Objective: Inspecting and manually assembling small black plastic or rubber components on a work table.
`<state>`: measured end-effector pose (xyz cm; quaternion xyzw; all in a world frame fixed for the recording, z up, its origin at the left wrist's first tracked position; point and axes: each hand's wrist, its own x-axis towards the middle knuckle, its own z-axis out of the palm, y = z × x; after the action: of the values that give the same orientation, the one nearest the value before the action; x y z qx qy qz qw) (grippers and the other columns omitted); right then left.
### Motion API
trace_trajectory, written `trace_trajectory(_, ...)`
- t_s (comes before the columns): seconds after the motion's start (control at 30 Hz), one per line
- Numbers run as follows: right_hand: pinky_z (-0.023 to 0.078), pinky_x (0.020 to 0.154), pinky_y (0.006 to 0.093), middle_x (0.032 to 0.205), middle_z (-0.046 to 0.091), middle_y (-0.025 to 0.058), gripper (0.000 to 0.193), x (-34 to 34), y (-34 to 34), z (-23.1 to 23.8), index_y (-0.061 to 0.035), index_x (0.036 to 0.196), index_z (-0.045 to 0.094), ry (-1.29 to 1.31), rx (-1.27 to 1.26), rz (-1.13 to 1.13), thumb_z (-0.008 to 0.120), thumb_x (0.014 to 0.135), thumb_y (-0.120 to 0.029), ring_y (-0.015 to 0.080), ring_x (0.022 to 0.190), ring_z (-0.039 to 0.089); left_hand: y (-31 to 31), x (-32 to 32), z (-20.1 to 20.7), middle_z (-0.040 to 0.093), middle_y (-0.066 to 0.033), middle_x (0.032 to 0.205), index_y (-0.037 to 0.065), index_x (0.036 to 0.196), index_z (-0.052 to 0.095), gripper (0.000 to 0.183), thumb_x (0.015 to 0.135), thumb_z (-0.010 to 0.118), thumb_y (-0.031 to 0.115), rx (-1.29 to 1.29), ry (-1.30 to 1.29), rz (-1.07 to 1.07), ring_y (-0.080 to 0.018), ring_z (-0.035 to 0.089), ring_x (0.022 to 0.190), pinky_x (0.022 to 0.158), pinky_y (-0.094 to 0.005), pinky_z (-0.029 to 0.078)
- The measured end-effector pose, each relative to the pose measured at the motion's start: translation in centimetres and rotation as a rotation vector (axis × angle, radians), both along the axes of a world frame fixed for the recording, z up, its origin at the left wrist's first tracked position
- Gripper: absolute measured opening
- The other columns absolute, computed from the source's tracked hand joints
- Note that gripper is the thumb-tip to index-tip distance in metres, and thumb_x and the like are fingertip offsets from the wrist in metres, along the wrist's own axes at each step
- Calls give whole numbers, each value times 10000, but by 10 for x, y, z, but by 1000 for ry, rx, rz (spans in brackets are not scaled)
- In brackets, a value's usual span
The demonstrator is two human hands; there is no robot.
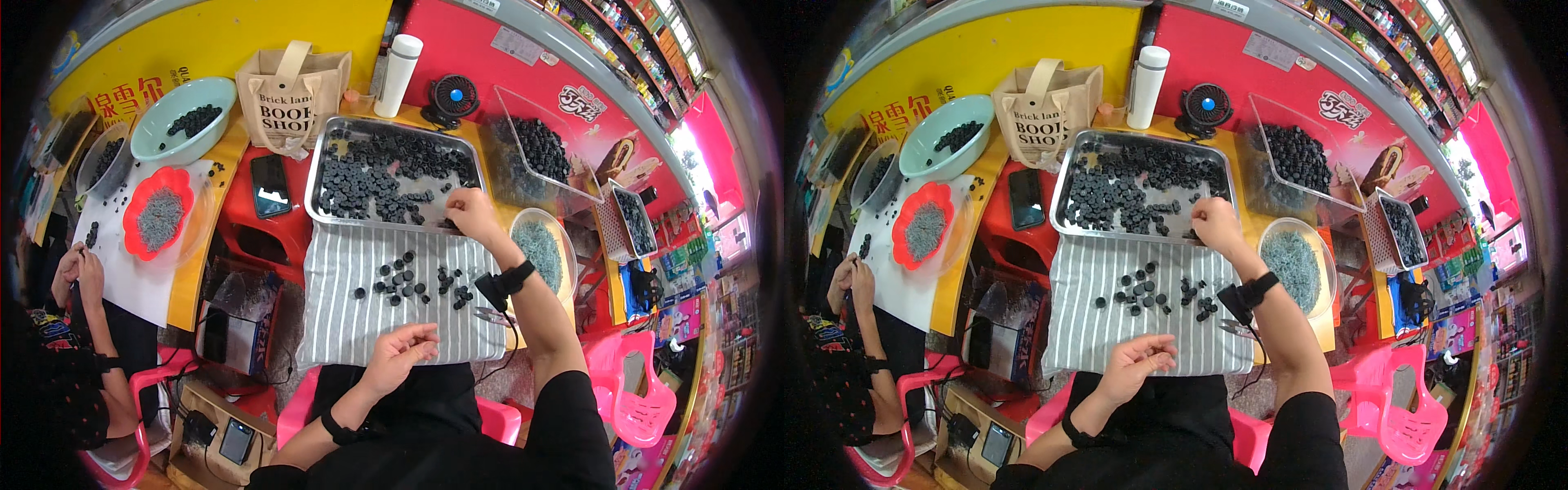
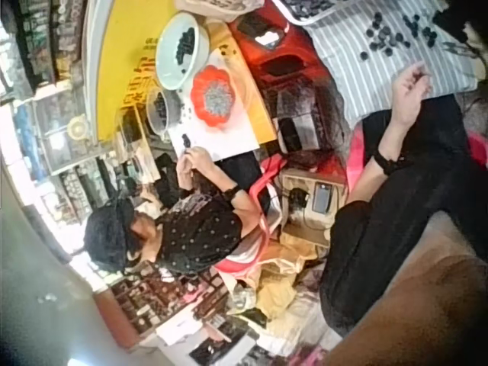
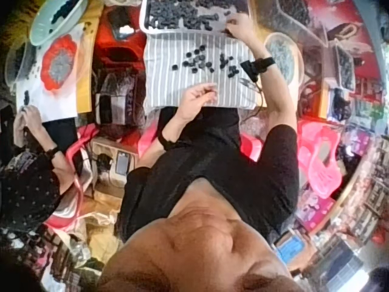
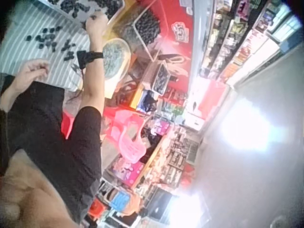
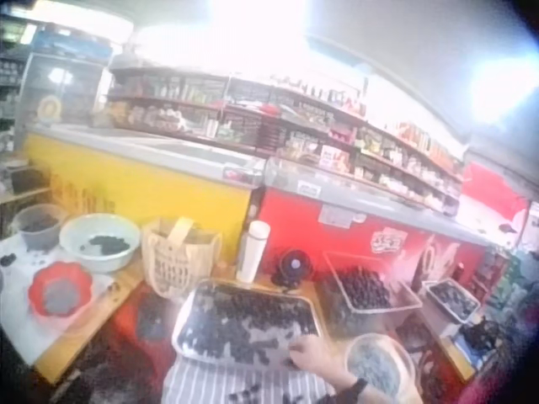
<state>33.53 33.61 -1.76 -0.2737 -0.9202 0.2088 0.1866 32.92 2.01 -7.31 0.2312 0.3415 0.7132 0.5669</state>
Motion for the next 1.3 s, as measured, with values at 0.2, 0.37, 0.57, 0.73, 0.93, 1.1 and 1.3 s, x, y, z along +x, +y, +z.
trace_trajectory(0.2,500,625,380,774,619,153,109,57,-93,51,1,800,645,45,-182,160,700,710,-28,319,698,624,-2,-5,1,667,-103,1056,-18,1230,599,305,927,596,14,-40,31,27,-156,654,895,772,-273,522)
trace_trajectory(0.37,455,612,452,811,553,147,123,106,-157,0,-18,780,601,-7,125,247,692,698,-3,359,751,571,2,-3,2,671,-103,1050,-13,1227,602,303,925,598,15,-26,20,26,-152,653,886,774,-272,527)
trace_trajectory(0.57,470,645,440,829,559,154,114,90,-165,8,-11,811,614,196,49,198,683,722,-20,372,784,565,-1,-4,-1,672,-106,1044,-19,1224,602,294,932,586,12,-25,10,49,-153,655,882,762,-267,526)
trace_trajectory(0.73,480,661,424,806,598,132,145,54,-151,9,-8,840,643,96,31,233,701,708,-21,349,786,595,0,-2,1,674,-109,1044,-21,1216,606,282,937,584,17,-8,-40,74,-157,657,877,756,-265,525)
trace_trajectory(0.93,499,637,385,779,589,129,129,52,-157,15,0,829,631,125,-133,175,687,712,-1,312,720,612,-1,-1,-1,679,-103,1036,-33,1214,601,283,942,595,43,5,-109,115,-151,661,858,734,-256,515)
trace_trajectory(1.1,521,654,261,838,632,68,76,94,-200,22,16,889,636,390,-712,68,674,823,18,120,727,640,-2,-5,11,671,-104,1017,-44,1249,569,299,989,529,98,-15,-222,124,-149,655,824,705,-242,513)
trace_trajectory(1.3,495,600,329,816,629,132,140,98,-227,-4,16,905,625,483,-23,82,670,780,61,259,686,631,-1,0,4,661,-38,864,-7,1270,592,306,999,526,121,-101,-55,97,-58,597,694,554,-182,406)
